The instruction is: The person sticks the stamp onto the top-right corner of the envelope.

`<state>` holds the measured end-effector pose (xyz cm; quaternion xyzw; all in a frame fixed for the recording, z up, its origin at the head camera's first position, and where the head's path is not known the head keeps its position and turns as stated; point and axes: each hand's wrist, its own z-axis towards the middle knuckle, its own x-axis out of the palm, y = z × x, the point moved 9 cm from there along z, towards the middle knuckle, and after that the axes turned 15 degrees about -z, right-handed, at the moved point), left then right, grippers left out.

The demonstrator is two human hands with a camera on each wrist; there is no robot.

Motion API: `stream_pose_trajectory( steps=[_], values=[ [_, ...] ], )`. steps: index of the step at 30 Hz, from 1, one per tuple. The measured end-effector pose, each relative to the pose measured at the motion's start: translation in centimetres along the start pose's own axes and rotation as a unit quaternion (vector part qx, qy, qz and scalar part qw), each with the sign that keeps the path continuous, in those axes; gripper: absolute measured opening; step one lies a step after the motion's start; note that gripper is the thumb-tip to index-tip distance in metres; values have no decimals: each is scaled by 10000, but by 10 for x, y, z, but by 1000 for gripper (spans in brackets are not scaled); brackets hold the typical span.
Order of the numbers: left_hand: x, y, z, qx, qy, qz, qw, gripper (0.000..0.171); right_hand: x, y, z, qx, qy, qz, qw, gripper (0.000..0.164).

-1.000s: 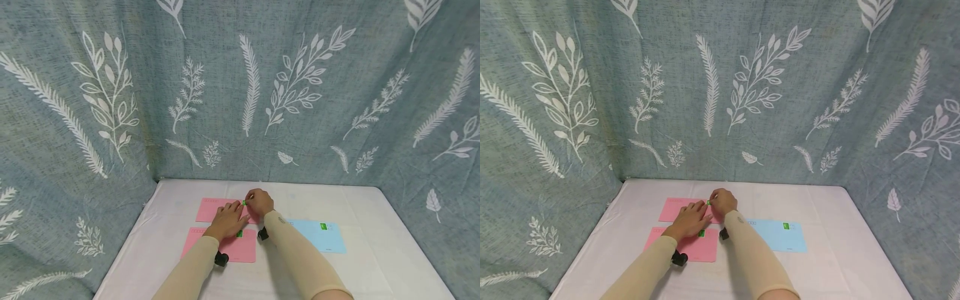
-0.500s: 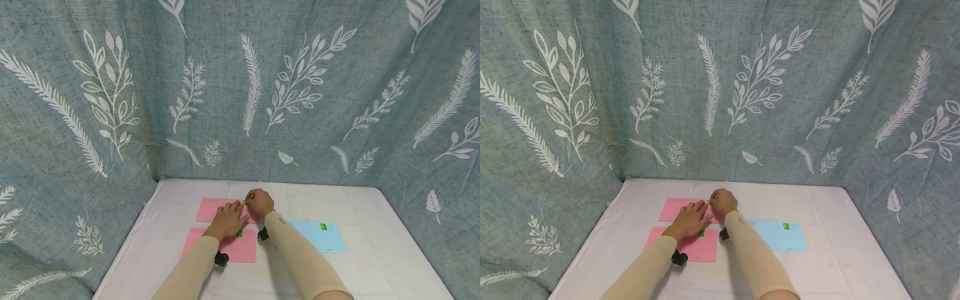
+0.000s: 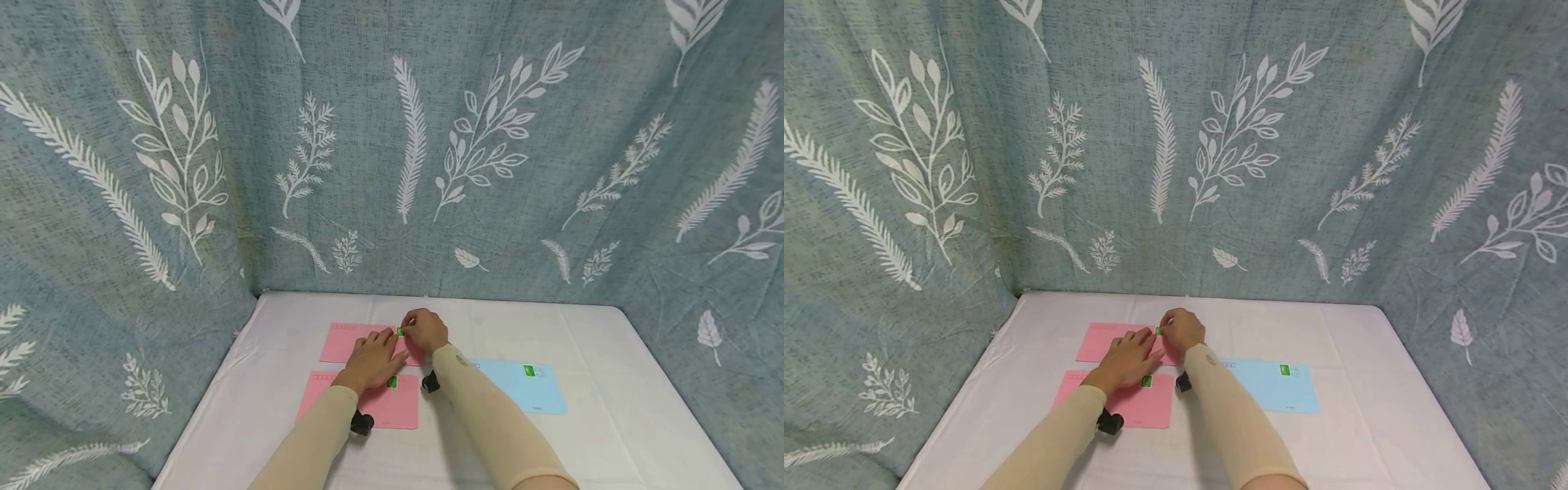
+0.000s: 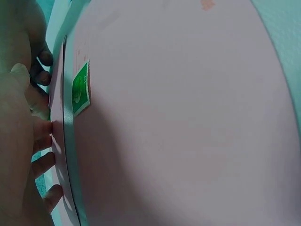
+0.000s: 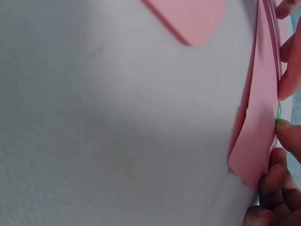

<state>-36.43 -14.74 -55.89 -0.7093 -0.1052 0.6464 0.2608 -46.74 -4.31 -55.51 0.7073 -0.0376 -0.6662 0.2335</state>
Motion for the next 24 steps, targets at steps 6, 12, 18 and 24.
stream_pose_trajectory(
  steps=[6,12,18,24],
  values=[
    [-1,-1,-2,12,-32,-3,10000,70,-1,-1,1,12,-26,-11,10000,11],
    [1,0,-1,12,-70,25,10000,71,0,-2,1,42,-43,52,10000,10],
    [0,1,-1,43,-59,22,10000,71,-3,0,-2,-41,-43,105,9999,12],
    [3,5,3,98,-145,54,9998,71,-5,2,-4,-12,-9,47,10000,12]
  ],
)
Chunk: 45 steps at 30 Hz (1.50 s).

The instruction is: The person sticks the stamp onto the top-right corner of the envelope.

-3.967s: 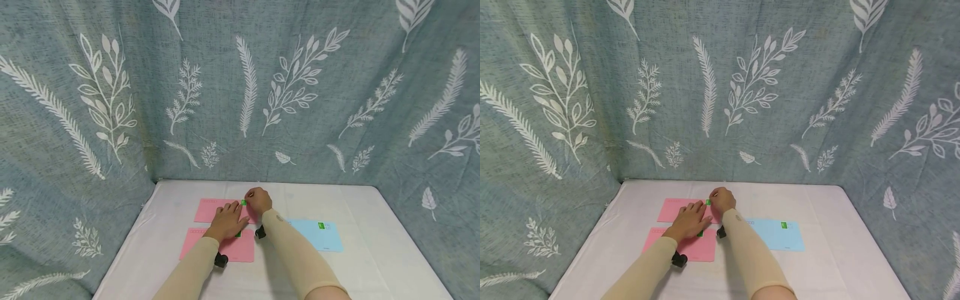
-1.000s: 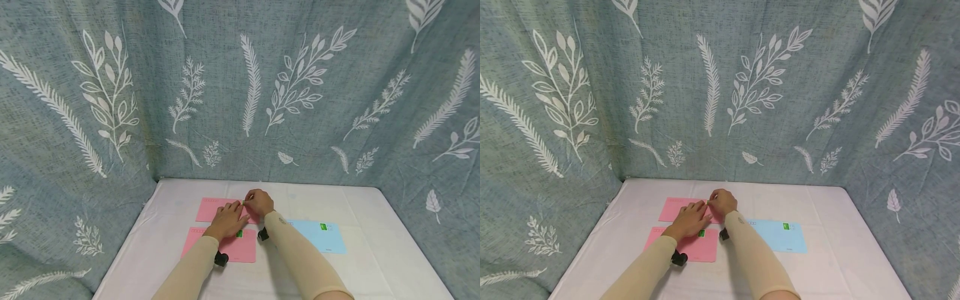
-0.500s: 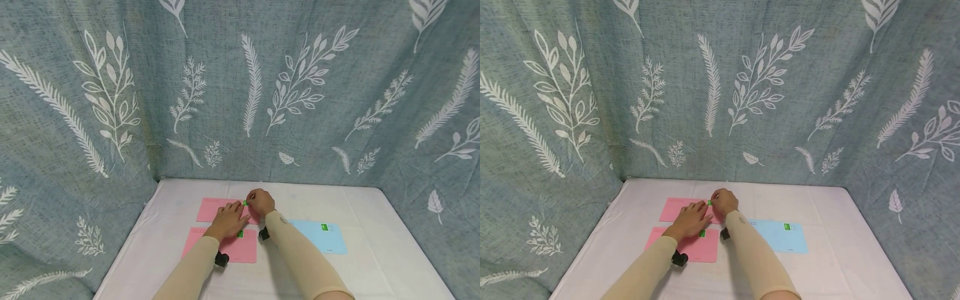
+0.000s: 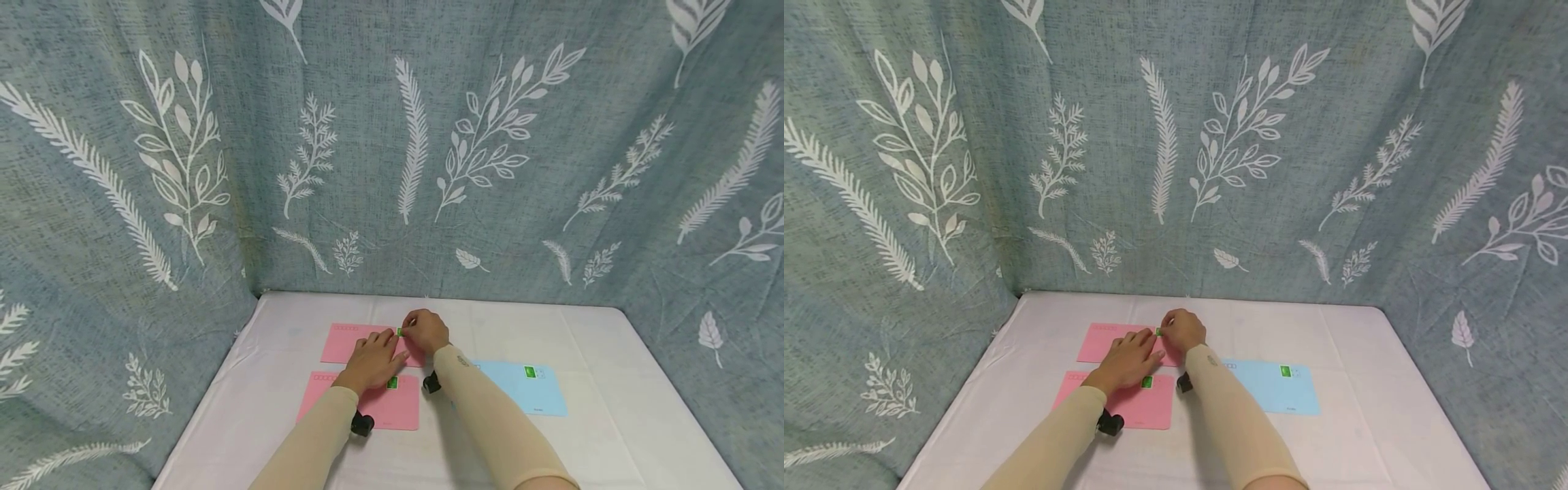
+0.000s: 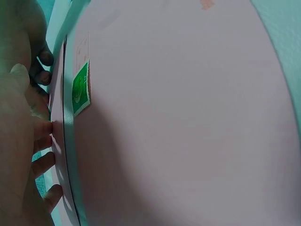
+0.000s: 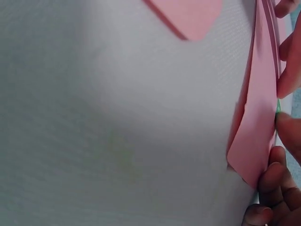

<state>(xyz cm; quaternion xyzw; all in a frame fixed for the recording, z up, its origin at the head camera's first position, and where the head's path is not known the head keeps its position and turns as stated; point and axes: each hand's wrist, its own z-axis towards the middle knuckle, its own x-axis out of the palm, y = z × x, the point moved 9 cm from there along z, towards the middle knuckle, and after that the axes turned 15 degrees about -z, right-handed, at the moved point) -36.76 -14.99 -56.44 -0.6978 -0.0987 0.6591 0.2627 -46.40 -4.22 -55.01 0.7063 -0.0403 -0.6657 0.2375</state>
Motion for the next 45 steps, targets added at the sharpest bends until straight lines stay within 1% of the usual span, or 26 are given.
stream_pose_trajectory(
  steps=[4,11,18,22,29,32,39,45],
  values=[
    [1,1,1,-5,-6,13,10000,70,-1,1,0,13,-15,-39,10000,12],
    [-2,-3,-3,-51,96,-28,9999,71,-2,1,-2,39,-6,3,10000,11],
    [-1,0,-1,1,1,-128,9999,71,-3,1,-2,8,-43,30,10000,10],
    [0,1,0,-2,-6,-157,9999,71,-1,-1,0,58,-12,29,10000,11],
    [0,1,-1,-39,-21,-102,9999,71,2,-4,3,43,-25,64,10000,9],
    [1,0,-1,-71,41,-45,10000,71,3,-4,3,50,-47,53,10000,10],
    [-3,-5,-5,-115,95,-116,9998,69,2,-3,1,76,-62,95,9999,14],
    [-4,-5,-5,-154,123,-70,9998,70,2,-3,0,113,-79,68,9999,15]
  ],
)
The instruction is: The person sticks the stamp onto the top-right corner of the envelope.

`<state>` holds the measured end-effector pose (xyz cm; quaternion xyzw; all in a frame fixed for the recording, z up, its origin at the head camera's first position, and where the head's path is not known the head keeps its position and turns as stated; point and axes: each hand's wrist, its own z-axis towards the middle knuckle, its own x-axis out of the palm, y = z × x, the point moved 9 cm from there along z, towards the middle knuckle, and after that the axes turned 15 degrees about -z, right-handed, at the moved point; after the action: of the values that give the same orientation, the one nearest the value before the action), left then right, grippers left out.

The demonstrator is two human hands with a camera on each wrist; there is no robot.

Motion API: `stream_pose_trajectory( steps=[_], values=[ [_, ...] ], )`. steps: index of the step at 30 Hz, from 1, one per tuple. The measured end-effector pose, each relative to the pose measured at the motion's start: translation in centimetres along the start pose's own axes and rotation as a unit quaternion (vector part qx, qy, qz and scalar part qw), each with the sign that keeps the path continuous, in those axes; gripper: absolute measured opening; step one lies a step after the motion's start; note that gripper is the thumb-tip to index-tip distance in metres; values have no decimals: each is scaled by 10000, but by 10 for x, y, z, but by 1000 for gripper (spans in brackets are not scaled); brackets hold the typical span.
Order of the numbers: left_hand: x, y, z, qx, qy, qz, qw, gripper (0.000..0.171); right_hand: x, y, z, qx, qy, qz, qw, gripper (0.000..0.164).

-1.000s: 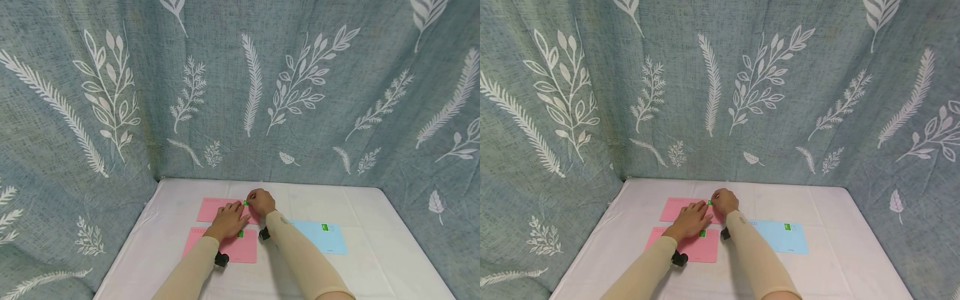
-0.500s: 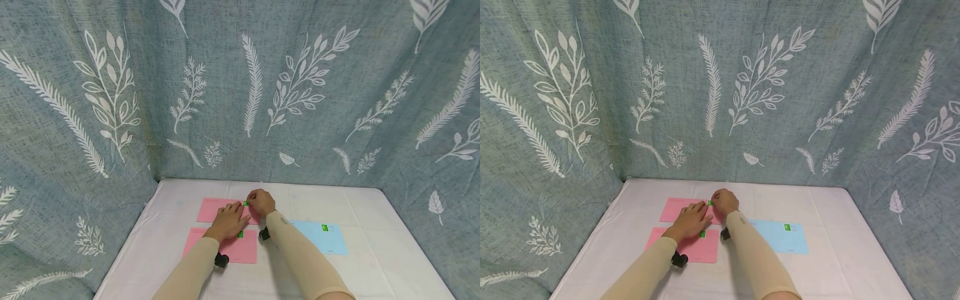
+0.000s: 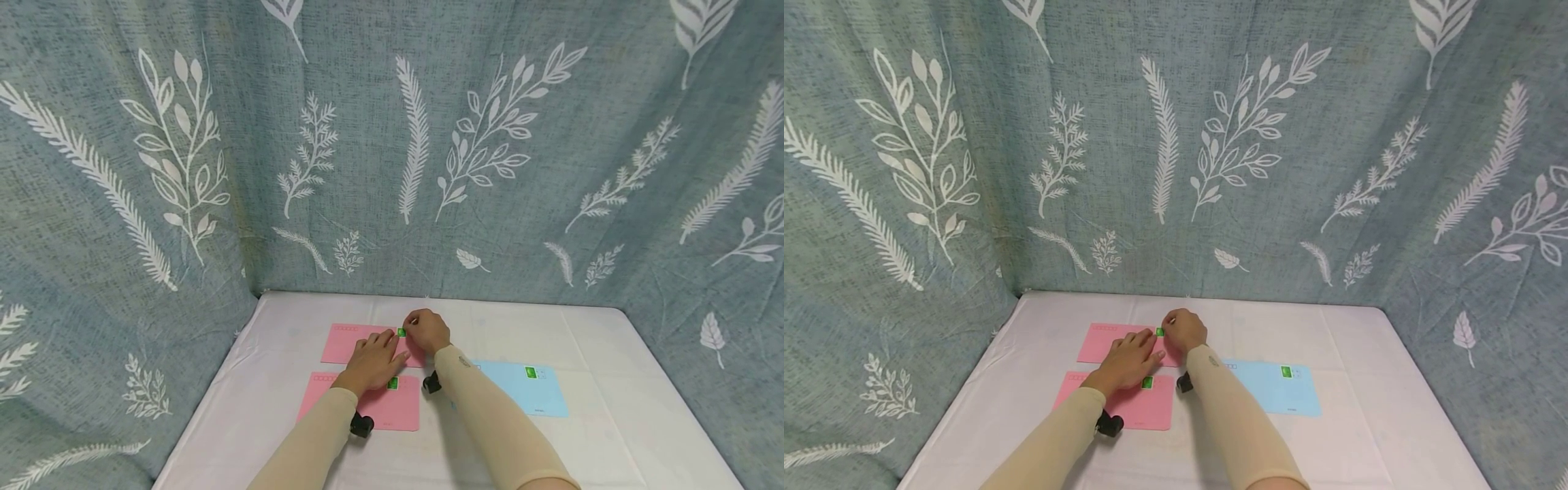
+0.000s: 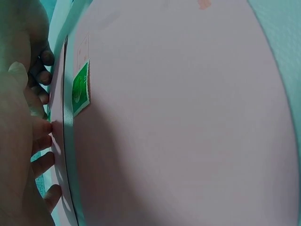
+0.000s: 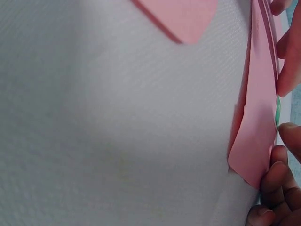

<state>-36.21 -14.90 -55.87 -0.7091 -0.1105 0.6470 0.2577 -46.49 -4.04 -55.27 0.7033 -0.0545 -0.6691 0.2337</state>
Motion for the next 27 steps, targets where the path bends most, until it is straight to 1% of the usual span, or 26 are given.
stream_pose_trajectory(
  steps=[13,17,20,23,27],
  values=[
    [3,-1,3,30,27,-80,10000,70,-3,-4,-1,-12,-19,76,10000,13],
    [4,-2,4,48,62,-149,9999,72,-5,-8,-2,-72,-33,275,9996,12],
    [4,-3,4,70,65,-250,9996,74,-8,-10,-3,-215,-133,551,9982,11],
    [4,-4,5,180,10,-350,9992,77,-12,-14,-4,-377,-306,792,9957,12],
    [0,-6,3,522,-225,-274,9980,79,-20,-16,-10,-601,-520,842,9933,14]
  ],
)
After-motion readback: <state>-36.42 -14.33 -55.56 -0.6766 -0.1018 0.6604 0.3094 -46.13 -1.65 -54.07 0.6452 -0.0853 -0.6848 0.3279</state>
